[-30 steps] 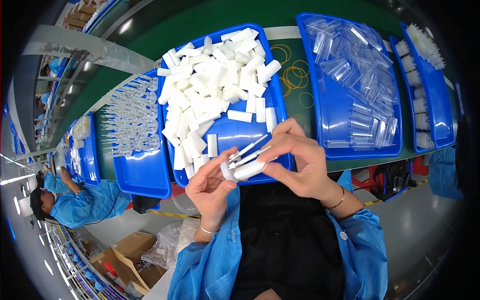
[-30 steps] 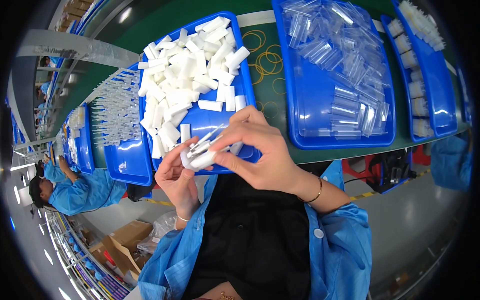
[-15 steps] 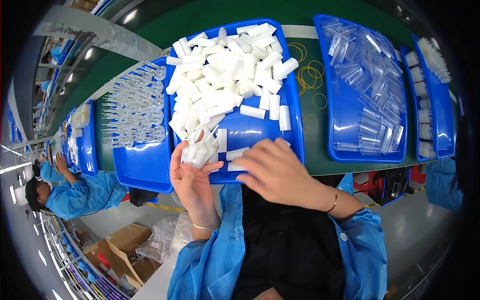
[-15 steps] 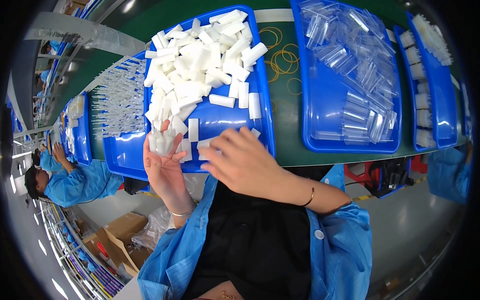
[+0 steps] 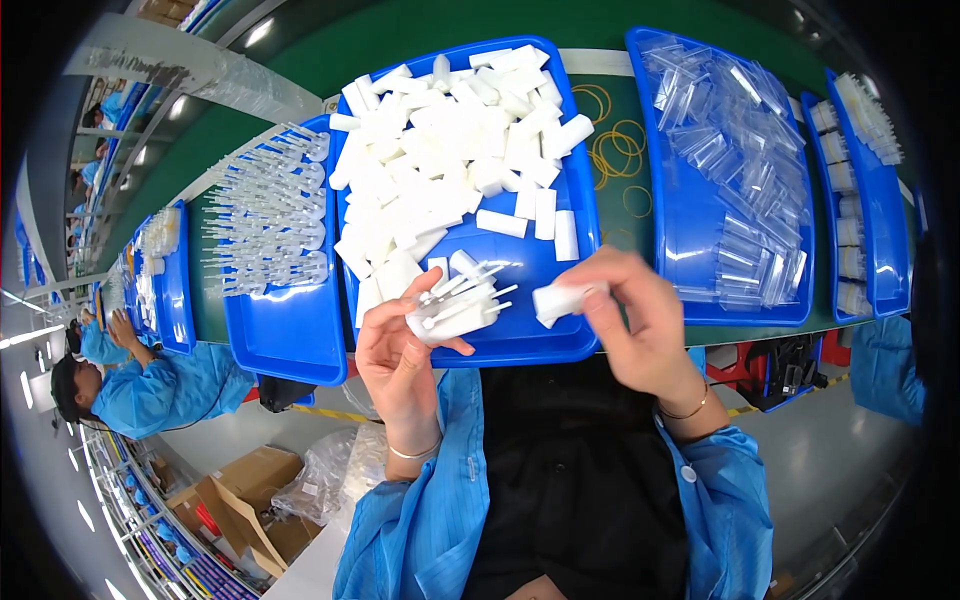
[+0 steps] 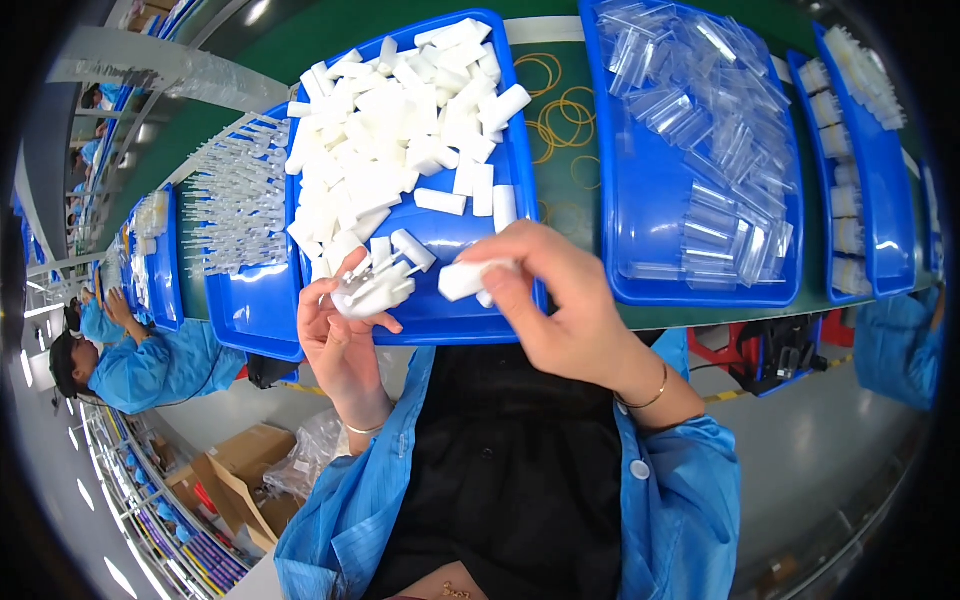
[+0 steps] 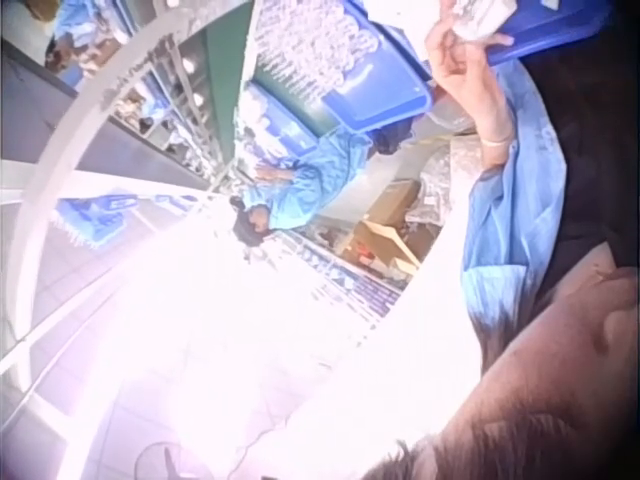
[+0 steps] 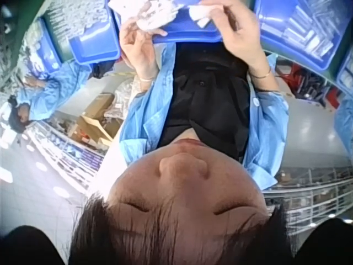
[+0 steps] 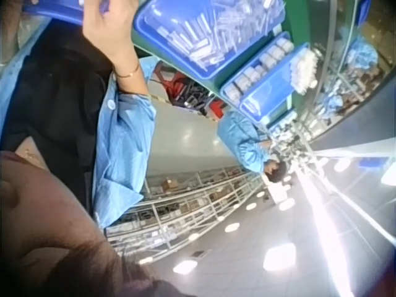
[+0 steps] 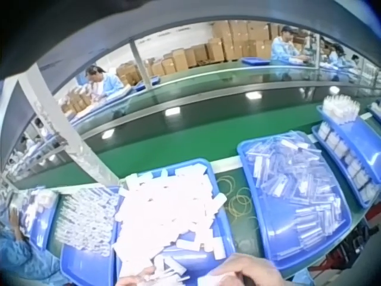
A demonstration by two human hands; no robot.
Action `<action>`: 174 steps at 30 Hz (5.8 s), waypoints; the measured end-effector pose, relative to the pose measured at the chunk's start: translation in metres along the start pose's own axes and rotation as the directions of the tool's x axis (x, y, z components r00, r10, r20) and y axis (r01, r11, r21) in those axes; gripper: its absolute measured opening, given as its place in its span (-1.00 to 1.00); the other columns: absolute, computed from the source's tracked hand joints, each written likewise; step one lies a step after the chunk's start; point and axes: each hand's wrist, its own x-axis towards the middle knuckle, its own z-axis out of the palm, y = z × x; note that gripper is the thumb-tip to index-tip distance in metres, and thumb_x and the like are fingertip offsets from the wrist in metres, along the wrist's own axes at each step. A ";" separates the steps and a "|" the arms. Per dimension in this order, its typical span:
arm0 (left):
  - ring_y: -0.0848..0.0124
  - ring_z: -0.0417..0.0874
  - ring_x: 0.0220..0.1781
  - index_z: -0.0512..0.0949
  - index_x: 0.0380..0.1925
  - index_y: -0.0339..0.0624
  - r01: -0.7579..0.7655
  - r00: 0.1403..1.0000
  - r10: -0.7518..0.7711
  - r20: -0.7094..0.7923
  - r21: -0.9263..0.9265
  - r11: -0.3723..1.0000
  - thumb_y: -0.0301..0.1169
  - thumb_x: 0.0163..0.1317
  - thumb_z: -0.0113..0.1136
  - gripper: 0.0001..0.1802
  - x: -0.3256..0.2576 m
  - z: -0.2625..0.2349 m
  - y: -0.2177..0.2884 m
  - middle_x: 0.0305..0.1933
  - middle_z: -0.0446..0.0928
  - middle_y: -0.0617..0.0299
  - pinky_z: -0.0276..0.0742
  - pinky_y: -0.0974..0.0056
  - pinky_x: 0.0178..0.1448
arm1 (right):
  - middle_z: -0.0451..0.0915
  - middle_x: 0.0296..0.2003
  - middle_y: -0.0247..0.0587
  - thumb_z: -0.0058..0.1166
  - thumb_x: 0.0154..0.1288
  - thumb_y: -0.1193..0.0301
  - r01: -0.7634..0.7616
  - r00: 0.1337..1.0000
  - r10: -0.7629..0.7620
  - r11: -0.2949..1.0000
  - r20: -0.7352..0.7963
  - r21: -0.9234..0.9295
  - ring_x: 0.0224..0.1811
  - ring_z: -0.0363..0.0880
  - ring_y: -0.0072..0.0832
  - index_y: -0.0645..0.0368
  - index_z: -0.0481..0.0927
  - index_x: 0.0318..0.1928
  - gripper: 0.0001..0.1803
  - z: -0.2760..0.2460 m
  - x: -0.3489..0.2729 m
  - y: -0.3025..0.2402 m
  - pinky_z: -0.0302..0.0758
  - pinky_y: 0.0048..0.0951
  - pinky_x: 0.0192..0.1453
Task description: The person assembles components by mounting foam pieces onto the prongs of a plastic base, sliding clear plastic sleeves over them, and securing the assembly with a rubber band by hand.
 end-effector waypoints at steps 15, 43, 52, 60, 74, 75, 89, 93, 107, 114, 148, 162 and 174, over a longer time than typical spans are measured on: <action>0.13 0.61 -0.15 0.43 -0.10 -0.38 0.004 0.999 -0.016 0.044 0.274 0.962 -0.43 0.02 0.26 -0.56 -0.009 0.034 -0.005 0.01 0.42 -0.27 0.66 0.21 -0.37 | 0.48 -0.37 -0.29 -0.04 0.29 0.52 -0.186 0.973 0.228 0.849 -0.025 0.495 -0.42 0.39 -0.69 0.27 0.41 -0.21 -0.90 -0.020 -0.006 0.004 0.31 -0.69 -0.35; 0.22 0.61 -0.13 0.43 -0.12 -0.44 0.031 0.994 -0.061 0.085 0.311 0.950 -0.67 -0.03 0.24 -0.60 -0.012 0.040 -0.012 0.03 0.41 -0.27 0.63 0.26 -0.13 | 0.46 -0.36 -0.28 -0.06 0.30 0.49 0.090 0.981 -0.073 0.992 -0.178 0.089 -0.44 0.40 -0.67 0.27 0.44 -0.21 -0.89 -0.007 -0.004 0.023 0.31 -0.67 -0.39; 0.23 0.61 -0.13 0.44 -0.14 -0.44 -0.029 0.996 -0.001 0.088 0.341 0.940 -0.68 -0.06 0.27 -0.60 -0.016 0.039 -0.012 0.00 0.43 -0.27 0.63 0.29 -0.14 | 0.44 -0.41 -0.32 0.03 0.24 0.48 0.076 0.964 -0.068 0.997 -0.256 0.023 -0.55 0.24 -0.72 0.24 0.56 -0.28 -0.90 -0.002 -0.008 0.019 0.18 -0.71 -0.47; 0.26 0.61 -0.13 0.46 -0.16 -0.45 -0.029 0.996 -0.003 0.090 0.352 0.935 -0.69 -0.10 0.29 -0.59 -0.017 0.036 -0.013 -0.03 0.45 -0.28 0.60 0.35 -0.15 | 0.42 -0.40 -0.37 -0.01 0.28 0.49 -0.023 0.969 0.077 0.974 -0.234 0.224 -0.48 0.28 -0.77 0.30 0.55 -0.26 -0.87 -0.007 -0.005 0.021 0.23 -0.73 -0.41; 0.25 0.59 -0.10 0.42 -0.09 -0.49 0.026 0.999 -0.030 0.010 0.285 0.958 -0.67 -0.06 0.28 -0.55 -0.016 0.041 -0.009 0.05 0.39 -0.29 0.63 0.33 -0.16 | 0.57 -0.40 -0.27 0.11 0.13 0.52 0.156 0.970 -0.170 0.983 -0.174 -0.092 -0.34 0.39 -0.44 0.20 0.60 -0.35 -0.94 0.001 -0.004 0.015 0.33 -0.52 -0.27; 0.25 0.59 -0.10 0.42 -0.09 -0.49 0.026 0.999 -0.031 0.010 0.283 0.959 -0.67 -0.06 0.28 -0.55 -0.015 0.040 -0.010 0.05 0.39 -0.29 0.63 0.33 -0.16 | 0.58 -0.40 -0.26 0.13 0.11 0.53 0.153 0.970 -0.165 0.985 -0.181 -0.078 -0.33 0.39 -0.40 0.21 0.59 -0.36 -0.95 0.003 -0.005 0.014 0.33 -0.48 -0.23; 0.16 0.60 -0.12 0.32 0.06 -0.47 0.041 0.999 -0.038 -0.027 0.124 0.991 -0.59 0.06 0.16 -0.49 -0.004 0.013 0.000 0.04 0.40 -0.27 0.63 0.28 -0.26 | 0.55 -0.29 -0.22 0.17 0.00 0.51 0.245 0.944 -0.305 0.903 -0.127 -0.353 -0.22 0.43 -0.28 0.19 0.53 -0.30 -0.81 -0.003 0.003 0.007 0.31 -0.34 -0.12; 0.12 0.62 -0.23 0.29 0.08 -0.48 0.050 0.998 -0.050 -0.026 -0.006 0.999 -0.42 0.13 0.16 -0.46 0.001 -0.007 0.000 0.01 0.42 -0.27 0.62 0.27 -0.42 | 0.49 -0.30 -0.27 0.13 0.06 0.39 0.356 0.926 -0.147 0.650 0.349 -0.671 -0.09 0.36 -0.32 0.17 0.52 -0.32 -0.83 -0.003 -0.003 0.002 0.21 -0.36 -0.12; 0.12 0.59 -0.11 0.45 -0.14 -0.35 0.077 0.992 -0.077 0.098 0.010 0.997 -0.49 0.09 0.18 -0.69 -0.005 0.005 -0.004 0.05 0.38 -0.31 0.64 0.25 -0.35 | 0.44 -0.38 -0.25 0.16 0.02 0.51 0.290 0.930 -0.149 0.859 0.335 -0.422 -0.39 0.37 -0.35 0.18 0.57 -0.33 -0.86 -0.019 -0.016 0.002 0.25 -0.47 -0.33; 0.15 0.61 -0.14 0.45 -0.16 -0.33 0.040 0.997 -0.056 0.054 0.253 0.967 -0.41 -0.03 0.31 -0.58 -0.008 0.029 -0.002 0.02 0.41 -0.31 0.64 0.24 -0.38 | 0.46 -0.30 -0.27 -0.02 0.25 0.54 -0.007 0.999 0.010 0.998 -0.053 0.061 -0.34 0.41 -0.69 0.26 0.45 -0.11 -0.81 -0.026 -0.020 0.005 0.34 -0.66 -0.33; 0.22 0.58 -0.11 0.46 -0.11 -0.45 -0.024 0.999 0.011 0.038 0.358 0.933 -0.68 -0.09 0.27 -0.55 -0.017 0.027 -0.009 -0.03 0.46 -0.25 0.58 0.30 -0.15 | 0.46 -0.38 -0.26 -0.06 0.25 0.54 0.016 1.000 -0.016 0.998 0.000 0.066 -0.45 0.37 -0.48 0.23 0.53 -0.22 -0.87 -0.016 -0.017 0.005 0.24 -0.55 -0.46; 0.23 0.63 -0.20 0.47 -0.12 -0.43 -0.024 1.000 0.020 0.015 0.421 0.907 -0.62 -0.07 0.26 -0.58 -0.018 0.036 -0.010 -0.05 0.48 -0.20 0.64 0.33 -0.31 | 0.40 -0.45 -0.30 -0.12 0.29 0.52 0.029 0.999 -0.027 0.995 -0.030 0.096 -0.42 0.28 -0.54 0.24 0.54 -0.23 -0.85 -0.019 -0.018 0.005 0.23 -0.54 -0.33; 0.28 0.63 -0.21 0.46 -0.10 -0.44 -0.007 1.000 -0.005 0.027 0.420 0.908 -0.61 -0.02 0.23 -0.59 -0.021 0.041 -0.012 -0.04 0.49 -0.18 0.62 0.39 -0.31 | 0.37 -0.47 -0.30 -0.06 0.26 0.52 0.180 0.981 -0.183 0.983 -0.063 -0.038 -0.45 0.26 -0.52 0.23 0.54 -0.25 -0.88 -0.012 -0.018 0.005 0.24 -0.52 -0.38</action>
